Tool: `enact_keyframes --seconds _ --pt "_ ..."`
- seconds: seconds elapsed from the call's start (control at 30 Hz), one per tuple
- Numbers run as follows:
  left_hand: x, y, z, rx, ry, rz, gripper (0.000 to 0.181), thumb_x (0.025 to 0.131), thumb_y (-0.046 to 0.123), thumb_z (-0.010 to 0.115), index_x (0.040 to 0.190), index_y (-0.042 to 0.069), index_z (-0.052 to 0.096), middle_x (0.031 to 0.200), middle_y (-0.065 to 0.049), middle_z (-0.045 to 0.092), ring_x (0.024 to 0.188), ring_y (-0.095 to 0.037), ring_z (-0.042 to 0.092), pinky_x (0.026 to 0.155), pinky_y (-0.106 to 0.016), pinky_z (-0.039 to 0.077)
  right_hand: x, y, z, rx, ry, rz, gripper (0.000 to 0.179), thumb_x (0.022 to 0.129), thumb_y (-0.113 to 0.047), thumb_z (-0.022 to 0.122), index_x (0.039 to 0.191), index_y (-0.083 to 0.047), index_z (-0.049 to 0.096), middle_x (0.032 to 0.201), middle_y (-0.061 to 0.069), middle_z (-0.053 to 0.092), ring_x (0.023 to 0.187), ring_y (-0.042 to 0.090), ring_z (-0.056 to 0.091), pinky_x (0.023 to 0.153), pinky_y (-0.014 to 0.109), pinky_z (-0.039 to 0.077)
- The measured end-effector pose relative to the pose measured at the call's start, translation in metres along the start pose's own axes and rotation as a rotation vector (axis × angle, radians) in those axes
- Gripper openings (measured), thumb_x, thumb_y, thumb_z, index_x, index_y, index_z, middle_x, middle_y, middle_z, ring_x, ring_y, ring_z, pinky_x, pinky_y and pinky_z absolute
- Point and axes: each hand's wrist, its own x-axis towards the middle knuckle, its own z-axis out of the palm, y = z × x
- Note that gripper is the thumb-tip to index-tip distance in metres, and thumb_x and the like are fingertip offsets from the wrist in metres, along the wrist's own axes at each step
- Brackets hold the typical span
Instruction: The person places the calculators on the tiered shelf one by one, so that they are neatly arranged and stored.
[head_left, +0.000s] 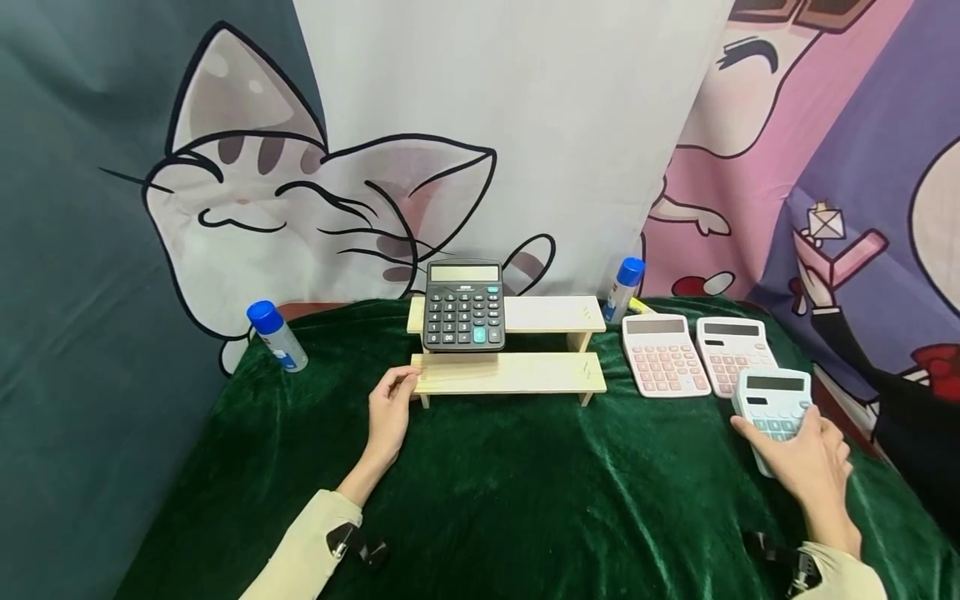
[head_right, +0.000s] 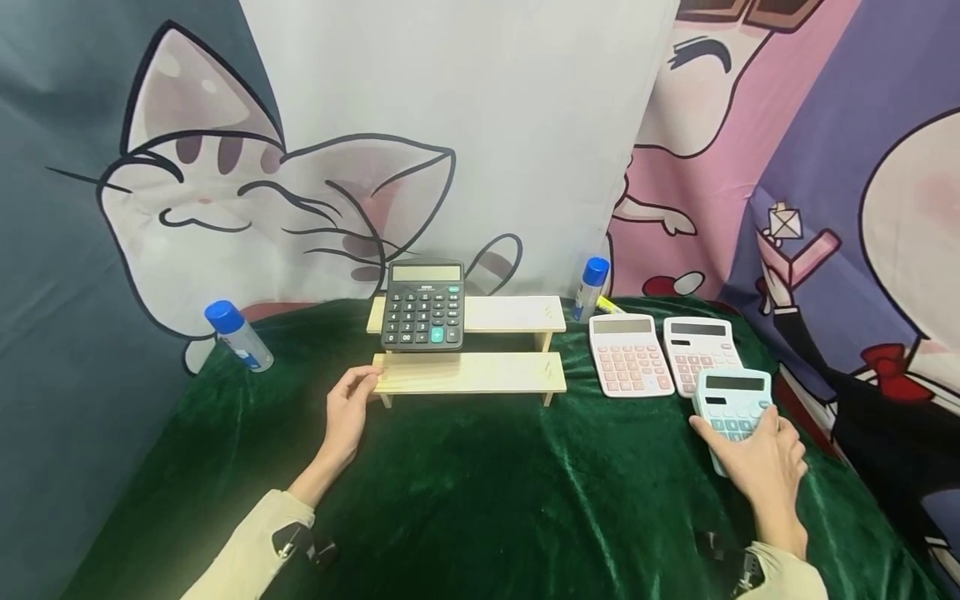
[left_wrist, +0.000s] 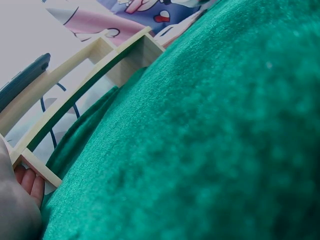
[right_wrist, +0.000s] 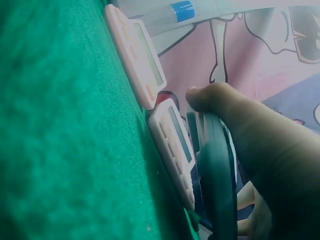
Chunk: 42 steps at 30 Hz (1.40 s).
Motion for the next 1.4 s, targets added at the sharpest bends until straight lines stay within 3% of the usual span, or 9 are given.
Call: enact_keyframes --seconds 0.13,0.27,0.5,0.9,1.23,1.4 --pt "-0.002 -0.002 -0.002 -0.009 -0.017 0.002 0.023 0.102 0.013 0.055 0.114 -0.002 0.066 0.113 -0.015 0.062 0.088 -0.008 0.059 0.079 -0.021 0.053 -0.004 -0.007 -0.001 -0.007 -0.004 -0.029 0.120 0.081 -0.070 0.066 0.153 0.008 0.010 0.142 0.049 0.019 0.123 0.065 0.023 0.094 0.072 0.022" --pt "-0.002 -0.002 -0.003 -0.011 -0.003 0.018 0.021 0.102 0.012 0.056 0.112 -0.003 0.067 0.109 -0.014 0.063 0.086 -0.008 0.059 0.077 -0.021 0.053 -0.006 -0.026 -0.005 -0.016 -0.004 -0.119 0.121 0.080 -0.069 0.067 0.155 0.006 0.008 0.143 0.046 0.021 0.123 0.065 0.023 0.093 0.073 0.021" --pt "-0.001 -0.002 -0.003 -0.012 0.012 0.042 0.019 0.101 0.011 0.057 0.109 -0.002 0.068 0.105 -0.011 0.064 0.084 -0.008 0.060 0.075 -0.021 0.053 -0.009 -0.077 -0.011 -0.006 -0.019 -0.281 0.119 0.082 -0.066 0.067 0.156 0.006 0.008 0.144 0.044 0.022 0.124 0.062 0.023 0.096 0.073 0.021" --pt "-0.003 0.002 -0.001 -0.010 0.013 0.028 0.023 0.102 0.013 0.056 0.113 -0.004 0.067 0.108 -0.015 0.064 0.084 -0.006 0.059 0.075 -0.020 0.053 -0.015 -0.161 0.014 0.020 0.001 -0.530 0.115 0.077 -0.066 0.072 0.156 0.001 0.022 0.142 0.037 0.035 0.120 0.052 0.036 0.091 0.066 0.031" --pt "-0.001 -0.001 0.001 -0.027 0.012 0.036 0.019 0.101 0.010 0.056 0.110 -0.003 0.067 0.104 -0.012 0.063 0.084 -0.007 0.060 0.074 -0.019 0.053 -0.022 -0.237 0.033 0.110 0.008 -0.634 0.112 0.074 -0.065 0.075 0.156 -0.006 0.027 0.149 0.029 0.035 0.130 0.046 0.036 0.102 0.066 0.030" --pt "-0.001 -0.002 0.000 -0.016 0.016 0.027 0.018 0.101 0.011 0.056 0.109 -0.001 0.067 0.103 -0.008 0.063 0.084 -0.008 0.060 0.074 -0.019 0.053 -0.021 -0.266 0.045 0.097 -0.011 -0.624 0.115 0.072 -0.068 0.075 0.156 -0.007 0.026 0.149 0.028 0.034 0.131 0.045 0.036 0.106 0.065 0.027"
